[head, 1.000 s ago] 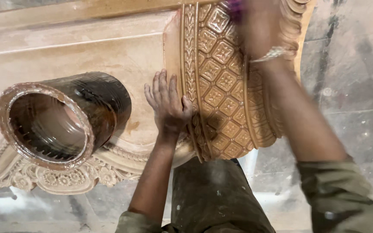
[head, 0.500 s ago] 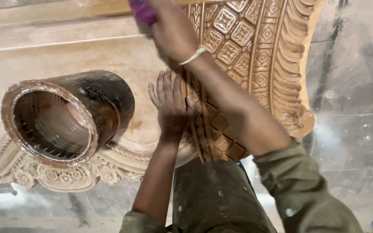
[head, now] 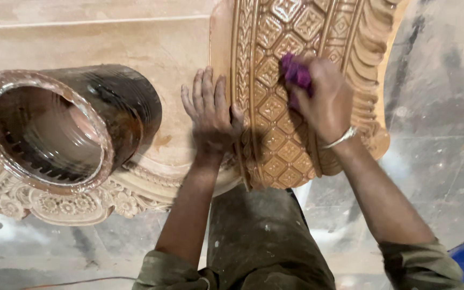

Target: The person wipes the surface of a carved wooden furniture piece using a purple cloth. They repeatedly dip the cloth into a bucket of liquid and continue wiping different sections of the ornate carvings.

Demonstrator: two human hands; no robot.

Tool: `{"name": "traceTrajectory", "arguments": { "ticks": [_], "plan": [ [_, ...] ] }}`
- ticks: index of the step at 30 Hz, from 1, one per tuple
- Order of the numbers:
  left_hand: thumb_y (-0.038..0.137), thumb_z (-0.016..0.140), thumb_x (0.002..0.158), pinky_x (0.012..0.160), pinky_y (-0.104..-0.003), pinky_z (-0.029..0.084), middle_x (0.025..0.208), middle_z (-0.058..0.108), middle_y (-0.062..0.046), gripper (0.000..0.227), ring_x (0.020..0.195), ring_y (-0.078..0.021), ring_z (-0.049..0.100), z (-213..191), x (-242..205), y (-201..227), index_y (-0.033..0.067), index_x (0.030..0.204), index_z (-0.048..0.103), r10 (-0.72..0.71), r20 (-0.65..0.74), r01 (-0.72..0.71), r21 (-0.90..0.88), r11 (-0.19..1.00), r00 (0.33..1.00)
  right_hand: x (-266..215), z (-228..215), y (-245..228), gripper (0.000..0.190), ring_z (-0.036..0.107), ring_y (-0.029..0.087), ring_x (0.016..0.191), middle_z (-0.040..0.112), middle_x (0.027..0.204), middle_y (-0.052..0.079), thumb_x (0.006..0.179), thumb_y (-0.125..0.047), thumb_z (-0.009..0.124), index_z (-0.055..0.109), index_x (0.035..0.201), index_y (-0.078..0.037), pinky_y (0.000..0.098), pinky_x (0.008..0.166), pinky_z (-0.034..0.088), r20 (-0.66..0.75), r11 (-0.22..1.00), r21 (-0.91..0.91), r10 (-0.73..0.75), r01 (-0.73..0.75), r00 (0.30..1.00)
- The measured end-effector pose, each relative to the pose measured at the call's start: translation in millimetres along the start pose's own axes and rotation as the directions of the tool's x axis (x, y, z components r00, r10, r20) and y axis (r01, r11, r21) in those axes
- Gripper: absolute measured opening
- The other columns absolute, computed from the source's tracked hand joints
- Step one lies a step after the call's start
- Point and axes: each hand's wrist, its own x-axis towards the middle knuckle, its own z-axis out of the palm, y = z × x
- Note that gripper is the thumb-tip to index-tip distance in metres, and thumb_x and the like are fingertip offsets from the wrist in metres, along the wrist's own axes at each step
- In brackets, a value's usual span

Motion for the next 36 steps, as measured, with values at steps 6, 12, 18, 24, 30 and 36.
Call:
{"name": "traceTrajectory", "arguments": {
  "ticks": [6, 12, 18, 24, 30, 36],
  "plan": [
    [0.028, 0.047, 0.093, 0.125, -0.067, 0.016, 0.158, 0.041, -0.027, 0.061, 0.151, -0.0407, 0.035, -3, -1, 1, -0.0043, 0.144, 0.053, -0.015, 0.043, 0.016, -0.007, 1.000, 0.999, -17, -5, 15, 0.035, 0.066, 0.021, 0.098, 0.063, 0.109, 0.007, 0.096, 0.006, 0.075, 0.061, 0.124, -0.009, 0.0319, 0.080, 0.060, -0.105, 0.994, 0.103, 0.054, -0.043, 0.993],
    [0.026, 0.051, 0.095, 0.125, -0.068, 0.016, 0.158, 0.040, -0.028, 0.058, 0.152, -0.0416, 0.034, -1, -4, -2, -0.0040, 0.145, 0.053, 0.008, 0.032, -0.008, -0.003, 1.000, 0.999, -26, -14, -4, 0.023, 0.064, 0.024, 0.092, 0.067, 0.108, 0.008, 0.094, -0.008, 0.080, 0.074, 0.116, -0.012, 0.0379, 0.069, 0.052, 0.131, 0.985, -0.170, 0.049, -0.026, 0.990],
    [0.024, 0.052, 0.092, 0.124, -0.069, 0.014, 0.160, 0.036, -0.027, 0.060, 0.152, -0.0410, 0.032, 6, -3, -6, -0.0042, 0.145, 0.051, 0.015, 0.044, -0.014, -0.004, 1.000, 0.999, -14, -27, -18, 0.026, 0.064, 0.022, 0.098, 0.066, 0.114, 0.006, 0.103, -0.005, 0.078, 0.075, 0.127, -0.013, 0.0341, 0.073, 0.056, 0.059, 0.999, -0.039, 0.018, -0.016, 0.998],
    [0.024, 0.056, 0.093, 0.125, -0.068, 0.013, 0.161, 0.035, -0.024, 0.058, 0.153, -0.0389, 0.029, 12, -7, -10, -0.0007, 0.146, 0.050, 0.023, 0.062, -0.023, -0.008, 1.000, 0.998, -44, -35, -19, 0.034, 0.064, 0.026, 0.105, 0.056, 0.126, 0.018, 0.096, 0.001, 0.072, 0.065, 0.129, 0.003, 0.0338, 0.095, 0.063, 0.038, 0.914, 0.250, 0.320, -0.319, 0.947],
    [0.025, 0.055, 0.098, 0.129, -0.066, 0.012, 0.164, 0.034, -0.018, 0.057, 0.157, -0.0339, 0.027, 11, -7, -11, 0.0024, 0.150, 0.048, 0.038, 0.002, -0.038, -0.010, 0.999, 0.999, -45, -34, -54, 0.044, 0.067, 0.028, 0.091, 0.064, 0.121, 0.016, 0.084, -0.009, 0.082, 0.072, 0.127, -0.008, 0.0367, 0.076, 0.059, 0.347, 0.969, -0.010, 0.234, -0.246, 0.908],
    [0.028, 0.056, 0.092, 0.123, -0.067, 0.011, 0.159, 0.037, -0.021, 0.060, 0.151, -0.0363, 0.030, 11, -2, -11, 0.0030, 0.146, 0.049, 0.056, 0.033, -0.056, 0.000, 0.998, 0.998, -28, -12, -65, 0.038, 0.068, 0.029, 0.097, 0.065, 0.120, 0.014, 0.088, -0.002, 0.079, 0.070, 0.125, -0.004, 0.0396, 0.078, 0.058, 0.079, 0.998, 0.026, 0.056, -0.058, 0.995]
  ]
}}
